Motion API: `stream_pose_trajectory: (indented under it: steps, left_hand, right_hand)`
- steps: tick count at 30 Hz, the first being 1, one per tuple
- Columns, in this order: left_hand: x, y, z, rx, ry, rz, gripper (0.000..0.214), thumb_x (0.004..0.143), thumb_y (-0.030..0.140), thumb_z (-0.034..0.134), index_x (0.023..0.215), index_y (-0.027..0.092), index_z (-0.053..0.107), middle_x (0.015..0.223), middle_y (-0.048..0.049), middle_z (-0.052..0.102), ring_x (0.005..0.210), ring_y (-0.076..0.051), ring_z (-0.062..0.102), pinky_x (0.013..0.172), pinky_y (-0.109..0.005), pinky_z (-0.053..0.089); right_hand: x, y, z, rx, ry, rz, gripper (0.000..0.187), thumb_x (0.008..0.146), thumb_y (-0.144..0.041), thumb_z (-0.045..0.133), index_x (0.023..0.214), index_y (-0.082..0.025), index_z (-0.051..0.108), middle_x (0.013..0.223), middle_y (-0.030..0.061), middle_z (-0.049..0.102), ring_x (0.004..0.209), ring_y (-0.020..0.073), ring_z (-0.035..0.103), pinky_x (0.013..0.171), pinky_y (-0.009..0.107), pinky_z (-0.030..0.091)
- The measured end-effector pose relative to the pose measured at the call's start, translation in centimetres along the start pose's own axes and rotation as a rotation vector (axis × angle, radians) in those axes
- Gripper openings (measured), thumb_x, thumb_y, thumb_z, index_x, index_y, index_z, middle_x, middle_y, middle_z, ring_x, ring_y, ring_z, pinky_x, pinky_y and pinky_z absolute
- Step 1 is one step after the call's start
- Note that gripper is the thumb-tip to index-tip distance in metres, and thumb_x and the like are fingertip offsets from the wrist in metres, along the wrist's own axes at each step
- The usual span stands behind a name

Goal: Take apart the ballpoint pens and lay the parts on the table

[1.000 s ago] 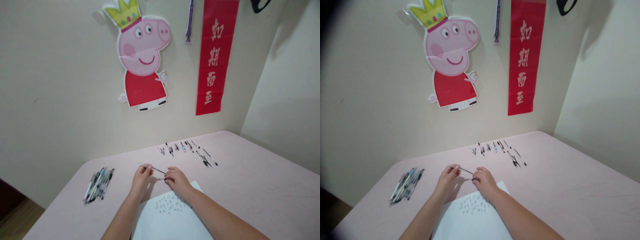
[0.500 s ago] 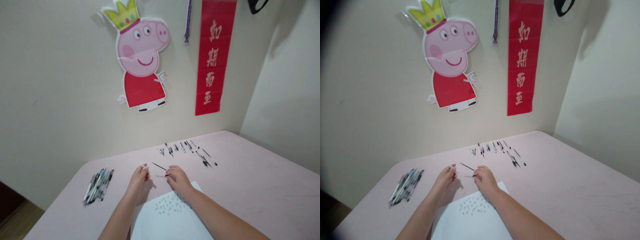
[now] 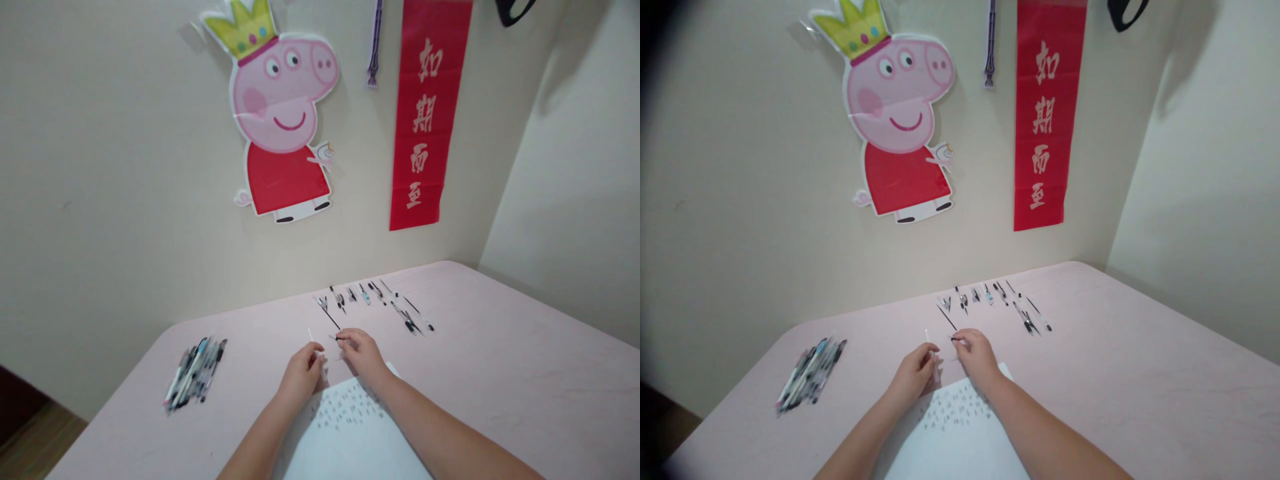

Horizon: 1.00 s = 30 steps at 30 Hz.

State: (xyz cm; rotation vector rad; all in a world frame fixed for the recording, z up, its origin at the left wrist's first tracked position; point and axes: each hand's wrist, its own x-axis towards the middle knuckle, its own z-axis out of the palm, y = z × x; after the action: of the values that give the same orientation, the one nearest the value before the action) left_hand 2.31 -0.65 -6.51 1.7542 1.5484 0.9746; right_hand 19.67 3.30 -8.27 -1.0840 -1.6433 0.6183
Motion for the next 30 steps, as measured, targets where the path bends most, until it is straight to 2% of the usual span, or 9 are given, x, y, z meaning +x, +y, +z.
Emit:
stream_pose_trajectory:
  steps: [3,8,17,23,30]
  left_hand:
    - [-0.3,0.4,0.3,0.099,-0.021,0.039,0.019,0.082,0.027,0.050,0.093,0.018,0.061,0.064,0.0005,0.056,0.061,-0.015,0.053,0.060,-0.026,0.038]
    - [-0.5,0.9,0.4,0.173,-0.064,0.045,0.025,0.082,0.031,0.050,0.100,0.018,0.063,0.069,-0.0001,0.059,0.067,-0.016,0.055,0.064,-0.026,0.039]
    - [-0.2,0.5,0.9,0.176,-0.072,0.062,0.033,0.081,0.031,0.052,0.108,0.016,0.065,0.081,-0.0059,0.067,0.075,-0.019,0.058,0.072,-0.028,0.040]
    - [-0.1,0.8,0.8,0.244,-0.089,0.030,0.036,0.082,0.027,0.050,0.113,0.013,0.062,0.081,-0.0082,0.068,0.076,-0.020,0.059,0.072,-0.028,0.040]
    - [-0.4,1.1,0.6,0.247,-0.113,0.025,0.030,0.081,0.022,0.049,0.110,0.017,0.059,0.075,-0.0030,0.065,0.071,-0.017,0.057,0.067,-0.025,0.037]
  right_hand:
    - [0.2,-0.2,-0.9,-0.100,-0.025,-0.017,0.017,0.076,-0.015,0.057,0.085,-0.018,0.072,0.094,0.0094,0.071,0.094,0.0224,0.062,0.091,0.039,0.045]
    - [0.4,-0.4,-2.2,-0.274,-0.153,-0.065,0.018,0.073,-0.011,0.059,0.082,-0.018,0.072,0.091,0.0077,0.072,0.101,0.0237,0.059,0.095,0.039,0.042]
    - [0.1,-1.3,-1.3,-0.332,-0.289,-0.169,0.017,0.076,-0.010,0.059,0.080,-0.019,0.073,0.086,0.0057,0.073,0.100,0.0231,0.060,0.096,0.038,0.041]
    - [0.1,-1.0,-1.3,-0.351,-0.282,-0.200,0.017,0.080,-0.016,0.057,0.080,-0.020,0.073,0.086,0.0052,0.073,0.097,0.0212,0.060,0.096,0.036,0.040]
    - [0.1,-0.9,-2.0,-0.409,-0.216,-0.112,0.021,0.084,-0.015,0.051,0.077,-0.017,0.071,0.084,0.0079,0.070,0.092,0.0209,0.059,0.088,0.033,0.042]
